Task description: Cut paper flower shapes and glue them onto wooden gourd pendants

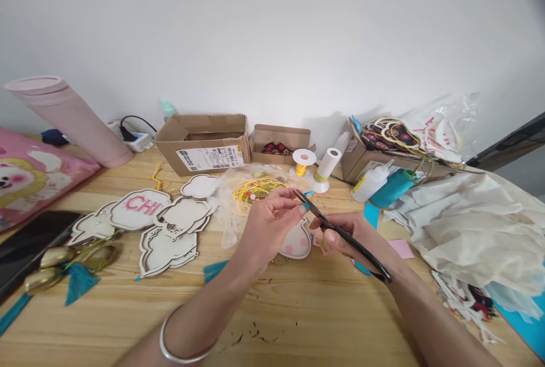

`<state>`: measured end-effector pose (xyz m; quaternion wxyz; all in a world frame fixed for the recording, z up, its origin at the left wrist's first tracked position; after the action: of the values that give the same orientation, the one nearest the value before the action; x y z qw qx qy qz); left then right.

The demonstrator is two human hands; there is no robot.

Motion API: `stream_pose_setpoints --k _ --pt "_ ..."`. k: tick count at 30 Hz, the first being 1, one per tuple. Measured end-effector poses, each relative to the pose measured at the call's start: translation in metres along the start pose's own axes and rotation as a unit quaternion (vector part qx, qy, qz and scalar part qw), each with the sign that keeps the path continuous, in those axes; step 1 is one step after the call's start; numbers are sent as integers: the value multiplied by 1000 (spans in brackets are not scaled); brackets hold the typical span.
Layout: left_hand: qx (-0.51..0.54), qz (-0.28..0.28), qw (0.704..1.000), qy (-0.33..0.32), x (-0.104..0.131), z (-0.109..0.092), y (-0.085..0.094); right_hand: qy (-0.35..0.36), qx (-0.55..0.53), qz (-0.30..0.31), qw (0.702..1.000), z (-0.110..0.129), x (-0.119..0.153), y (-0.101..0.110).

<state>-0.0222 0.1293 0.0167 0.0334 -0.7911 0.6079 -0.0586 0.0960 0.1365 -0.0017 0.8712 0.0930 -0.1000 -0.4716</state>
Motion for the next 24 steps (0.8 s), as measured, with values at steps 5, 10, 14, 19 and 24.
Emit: stream_pose_setpoints --k 5,10,14,19,24 --pt "9 22 1000 0 0 0 -3 -9 -16 22 1000 1 2 -2" --pt "9 49 999 15 0 1 -6 -8 -16 44 999 -1 4 -3" --pt "3 58 998 23 0 3 -6 -10 -14 43 999 1 4 -2" --pt "-15 62 998 7 0 2 -5 -3 -4 39 999 5 4 -2" --pt "-29 62 998 -2 -1 1 -5 -2 24 45 999 4 4 -2"
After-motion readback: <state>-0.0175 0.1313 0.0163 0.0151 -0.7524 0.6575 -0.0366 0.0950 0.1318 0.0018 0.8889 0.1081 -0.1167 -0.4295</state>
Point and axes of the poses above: each hand's wrist, its own x-axis away from the middle knuckle, its own y-axis out of the back of the hand, z = x × y, the point moved 10 cm from there along -x, towards the middle knuckle, and after that the axes turned 8 degrees about -z, right-handed, at the moved point
